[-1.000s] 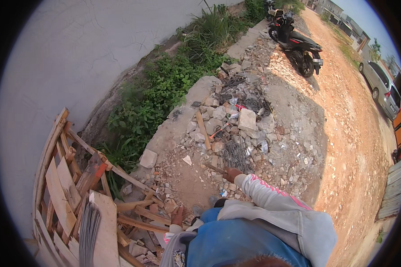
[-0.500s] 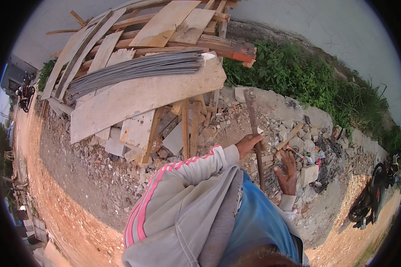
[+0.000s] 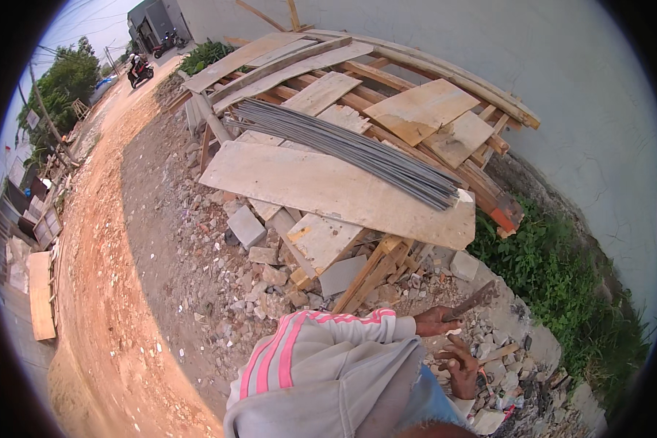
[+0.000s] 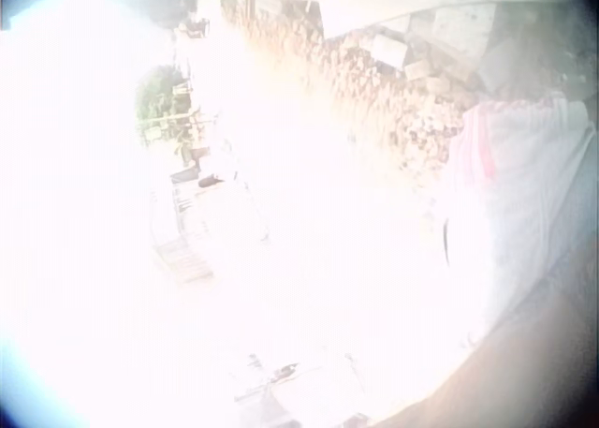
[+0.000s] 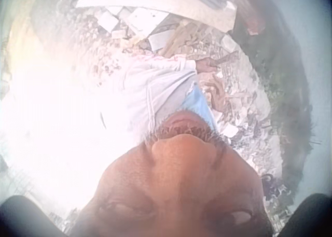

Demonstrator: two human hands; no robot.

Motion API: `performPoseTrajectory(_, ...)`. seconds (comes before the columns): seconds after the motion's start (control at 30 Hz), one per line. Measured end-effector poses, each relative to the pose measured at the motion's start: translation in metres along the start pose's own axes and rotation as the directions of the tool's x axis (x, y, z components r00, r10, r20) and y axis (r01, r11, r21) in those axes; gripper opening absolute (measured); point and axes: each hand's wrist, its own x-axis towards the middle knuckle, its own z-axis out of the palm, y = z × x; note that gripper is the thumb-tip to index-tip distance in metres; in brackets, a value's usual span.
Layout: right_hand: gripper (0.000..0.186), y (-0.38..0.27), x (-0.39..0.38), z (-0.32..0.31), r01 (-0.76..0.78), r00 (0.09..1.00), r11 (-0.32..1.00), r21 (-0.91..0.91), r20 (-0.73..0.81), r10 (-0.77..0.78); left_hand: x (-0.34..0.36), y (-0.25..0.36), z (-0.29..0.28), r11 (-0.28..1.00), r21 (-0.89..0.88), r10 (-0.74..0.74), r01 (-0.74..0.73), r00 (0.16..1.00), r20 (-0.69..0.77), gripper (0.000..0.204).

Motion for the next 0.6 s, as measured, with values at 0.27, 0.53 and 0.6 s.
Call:
performPoseTrajectory(0.27, 0.108, 0.017, 0.044, -0.015, 0.018, 0.996, 0.935, -0.354, -0.078, -0.049, -0.027, 0.182, -0.055, 0.856, 0.446, 0.352, -0.263, 0.927, -0.129, 0.053)
performPoseTrajectory(0.53, 0.095, 0.021, 0.076, 0.009, -0.021, 0.988, 0.971, -0.24, -0.157, -0.017, -0.046, 0.34, -0.128, 0.774, 0.453, 0.515, -0.443, 0.856, -0.043, 0.051)
performPoseTrajectory(0.6, 0.092, 0.026, 0.078, 0.009, -0.056, 0.983, 0.98, -0.194, -0.184, 0.019, -0.042, 0.353, -0.142, 0.814, 0.458, 0.442, -0.358, 0.893, -0.087, 0.051)
